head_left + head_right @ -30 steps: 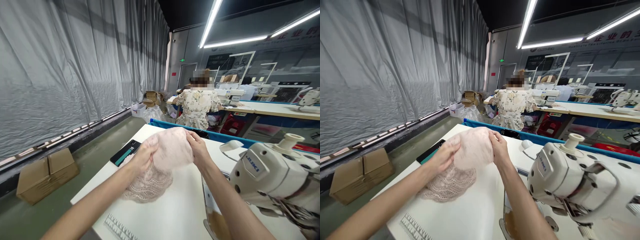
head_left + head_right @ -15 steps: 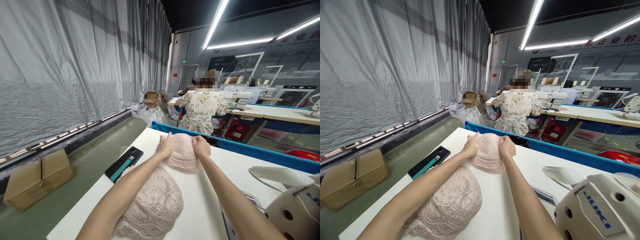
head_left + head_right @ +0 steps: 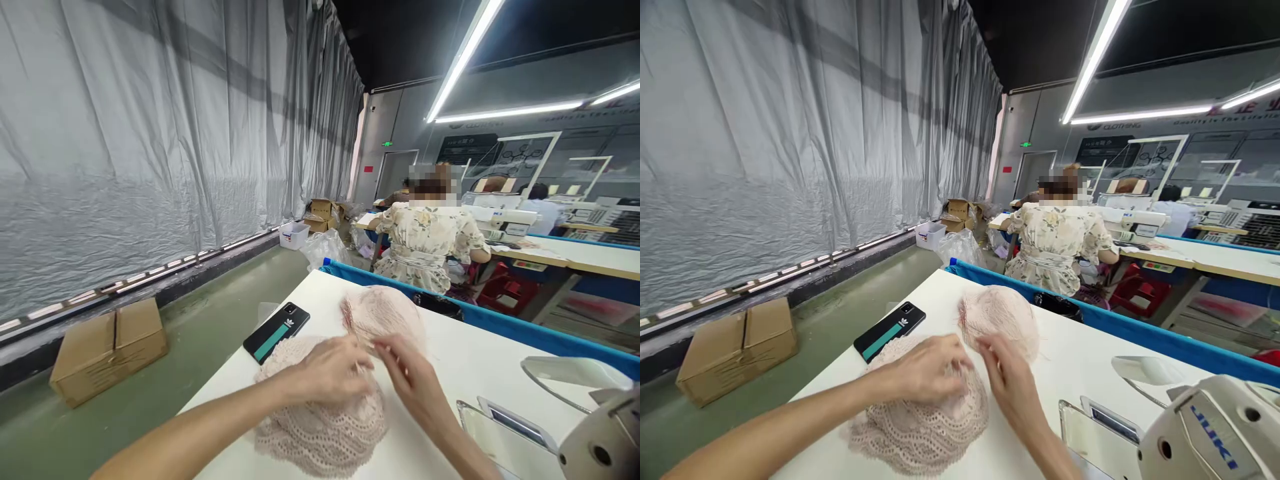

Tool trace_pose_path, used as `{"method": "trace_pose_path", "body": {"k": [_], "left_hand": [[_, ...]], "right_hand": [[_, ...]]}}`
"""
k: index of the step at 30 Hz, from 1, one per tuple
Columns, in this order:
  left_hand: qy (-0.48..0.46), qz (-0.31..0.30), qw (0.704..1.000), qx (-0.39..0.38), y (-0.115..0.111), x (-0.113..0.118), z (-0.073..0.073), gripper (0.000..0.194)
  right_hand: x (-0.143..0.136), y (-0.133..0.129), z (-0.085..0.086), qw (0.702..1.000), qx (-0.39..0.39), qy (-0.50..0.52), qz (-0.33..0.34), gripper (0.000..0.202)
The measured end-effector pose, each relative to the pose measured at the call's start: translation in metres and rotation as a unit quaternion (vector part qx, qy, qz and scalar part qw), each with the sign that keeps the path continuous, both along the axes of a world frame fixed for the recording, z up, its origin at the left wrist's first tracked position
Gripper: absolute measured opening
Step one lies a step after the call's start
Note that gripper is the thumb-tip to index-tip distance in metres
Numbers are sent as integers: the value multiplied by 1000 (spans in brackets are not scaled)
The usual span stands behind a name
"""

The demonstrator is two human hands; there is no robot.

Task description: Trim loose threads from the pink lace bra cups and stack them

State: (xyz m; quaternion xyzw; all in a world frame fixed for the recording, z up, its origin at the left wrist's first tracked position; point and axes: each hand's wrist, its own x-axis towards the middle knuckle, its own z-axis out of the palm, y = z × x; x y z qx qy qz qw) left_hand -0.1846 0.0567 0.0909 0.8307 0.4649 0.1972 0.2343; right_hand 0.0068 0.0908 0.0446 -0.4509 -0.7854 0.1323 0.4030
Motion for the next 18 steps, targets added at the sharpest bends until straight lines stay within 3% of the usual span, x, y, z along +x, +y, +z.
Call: {"method": "trace_pose_path", "body": {"k": [3,7,12,16,18], "left_hand": [[11,-36,999,-11,-39,-9,-9,22],[-28,30,999,-1,-51,-5,-23,21],[-109,88,989,-52,-47,-4,-20,17],[-156,109,978,-90,-46,-5,-18,13],[-179,116,971,-111,-45,-5,-20,11]], "right_hand": [[4,-44,-14,996,-13,-37,85,23],[14,-74,-25,992,-13,-72,102,12],[12,-77,-30,991,30,-105,72,33],[6,-69,-26,987,73,-122,74,12],[6,-66,-25,984,94,-125,81,11]]}}
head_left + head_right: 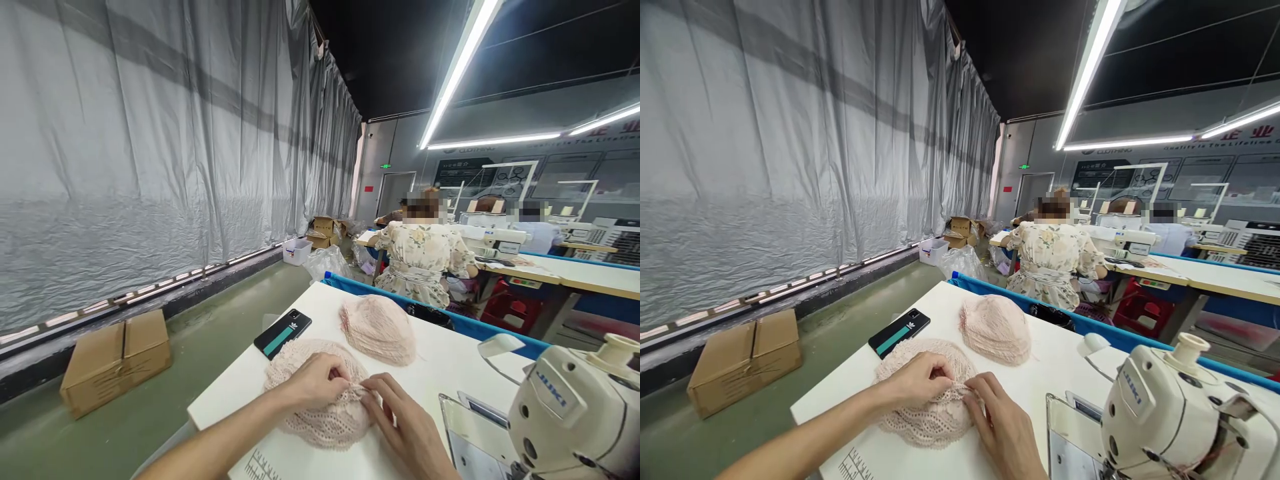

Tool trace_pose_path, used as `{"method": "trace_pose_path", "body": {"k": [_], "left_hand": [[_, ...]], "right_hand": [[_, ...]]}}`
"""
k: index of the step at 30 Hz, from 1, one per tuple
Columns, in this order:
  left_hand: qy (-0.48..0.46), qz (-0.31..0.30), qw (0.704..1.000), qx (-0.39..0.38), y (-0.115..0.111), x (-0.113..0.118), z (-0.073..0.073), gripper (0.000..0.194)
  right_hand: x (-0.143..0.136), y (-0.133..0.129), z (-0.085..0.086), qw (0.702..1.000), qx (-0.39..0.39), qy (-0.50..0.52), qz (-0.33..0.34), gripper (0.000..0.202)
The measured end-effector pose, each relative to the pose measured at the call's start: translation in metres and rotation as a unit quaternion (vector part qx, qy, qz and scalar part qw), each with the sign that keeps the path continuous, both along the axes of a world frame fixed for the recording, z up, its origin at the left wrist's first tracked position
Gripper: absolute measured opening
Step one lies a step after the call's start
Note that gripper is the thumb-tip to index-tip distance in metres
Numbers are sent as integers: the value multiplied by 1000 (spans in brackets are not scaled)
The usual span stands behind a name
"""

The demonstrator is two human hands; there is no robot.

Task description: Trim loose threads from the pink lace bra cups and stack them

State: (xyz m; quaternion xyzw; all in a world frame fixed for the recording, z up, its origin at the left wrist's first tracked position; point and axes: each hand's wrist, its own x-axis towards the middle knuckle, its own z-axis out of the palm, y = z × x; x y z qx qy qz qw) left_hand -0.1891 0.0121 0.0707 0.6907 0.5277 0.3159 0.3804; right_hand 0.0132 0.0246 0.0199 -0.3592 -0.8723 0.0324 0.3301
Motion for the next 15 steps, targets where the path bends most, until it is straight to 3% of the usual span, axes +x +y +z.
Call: {"method": "trace_pose_path", "body": {"k": [5,9,15], "left_hand": [[-65,16,997,-47,8,2,-6,5],[-120,40,989,-81,11,2,-8,3],[-258,69,956,-126,11,-2,-5,13]], "right_hand": [[5,-3,0,998,57,0,-16,30],[-5,-7,-3,994,104,-17,-22,14],[-18,9,-6,984,160,42,-64,20]]}}
